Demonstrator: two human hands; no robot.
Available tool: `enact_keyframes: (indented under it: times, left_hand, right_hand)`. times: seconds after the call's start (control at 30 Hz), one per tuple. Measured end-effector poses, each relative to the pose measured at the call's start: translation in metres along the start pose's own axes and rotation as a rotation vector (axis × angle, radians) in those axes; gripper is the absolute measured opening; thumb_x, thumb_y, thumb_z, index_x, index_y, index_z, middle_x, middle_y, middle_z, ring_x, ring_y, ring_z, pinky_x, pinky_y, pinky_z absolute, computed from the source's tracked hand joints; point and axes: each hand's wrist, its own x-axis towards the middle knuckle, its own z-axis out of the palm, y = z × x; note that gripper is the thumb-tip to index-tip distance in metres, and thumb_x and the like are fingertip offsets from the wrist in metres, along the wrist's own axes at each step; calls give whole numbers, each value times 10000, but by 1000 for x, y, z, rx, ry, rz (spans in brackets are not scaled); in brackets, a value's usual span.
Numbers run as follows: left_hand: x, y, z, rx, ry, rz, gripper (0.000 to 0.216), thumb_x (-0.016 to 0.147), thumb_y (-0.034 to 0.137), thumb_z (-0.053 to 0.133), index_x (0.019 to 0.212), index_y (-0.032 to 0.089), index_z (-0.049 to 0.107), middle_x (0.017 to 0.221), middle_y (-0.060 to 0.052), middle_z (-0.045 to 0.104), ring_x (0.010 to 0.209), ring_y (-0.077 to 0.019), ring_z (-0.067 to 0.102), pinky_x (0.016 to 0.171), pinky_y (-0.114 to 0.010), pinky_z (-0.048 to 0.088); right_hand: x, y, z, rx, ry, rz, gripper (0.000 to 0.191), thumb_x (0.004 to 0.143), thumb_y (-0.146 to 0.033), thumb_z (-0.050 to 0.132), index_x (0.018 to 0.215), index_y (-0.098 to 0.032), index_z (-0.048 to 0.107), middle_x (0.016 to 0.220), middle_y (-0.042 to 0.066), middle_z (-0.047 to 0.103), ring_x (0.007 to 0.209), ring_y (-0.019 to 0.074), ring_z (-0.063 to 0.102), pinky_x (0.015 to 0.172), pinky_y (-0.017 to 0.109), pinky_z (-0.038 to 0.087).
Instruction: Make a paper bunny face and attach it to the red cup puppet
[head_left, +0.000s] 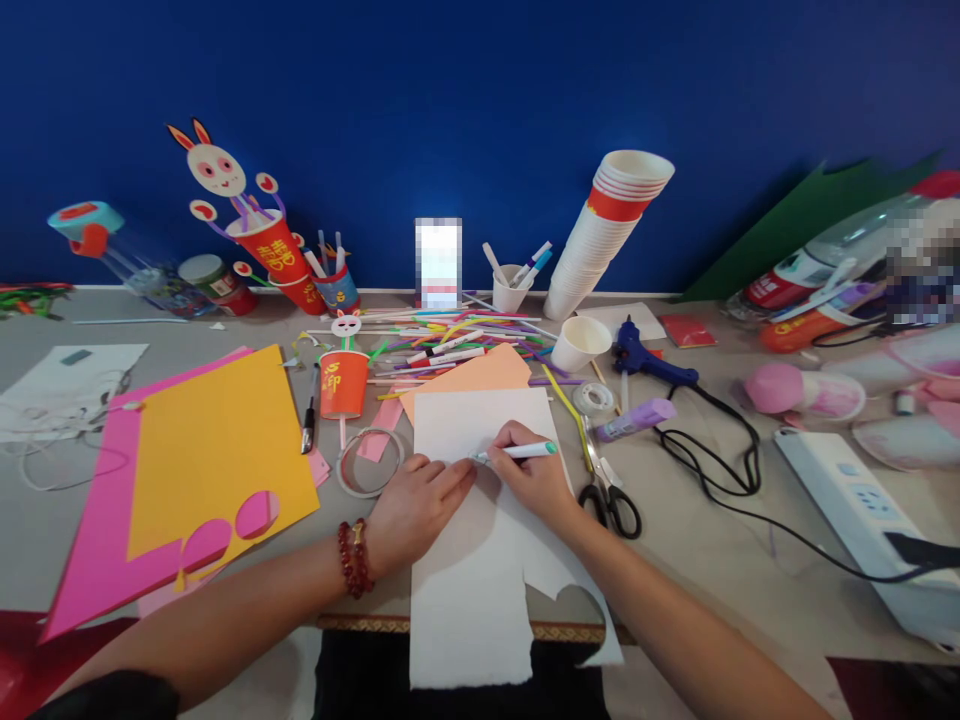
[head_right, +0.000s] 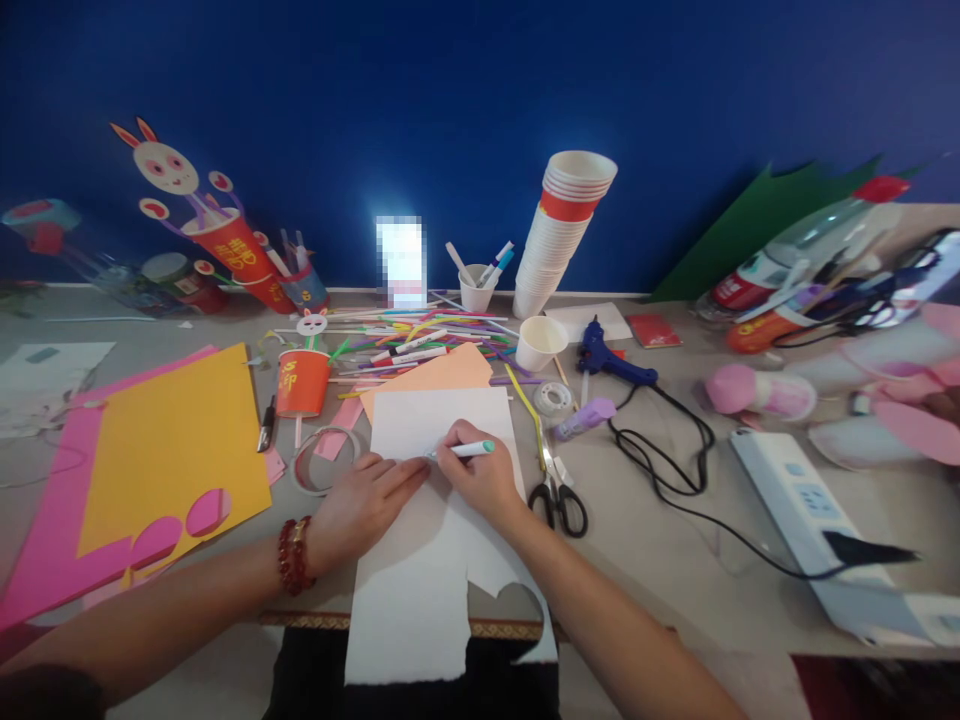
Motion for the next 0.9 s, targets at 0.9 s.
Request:
enact_keyframes:
  times: [0.9]
  left_hand:
    - [-1,0,1,-18,-1,13,392,952,85,407,1328,108,515,1329,-136,594,927,-200,607,789,-375,439]
  right_hand:
    - [1,0,0,-71,-40,-36,147,873,-257,556,732,-219,543,650,-35,587,590,135,513,566,234,367]
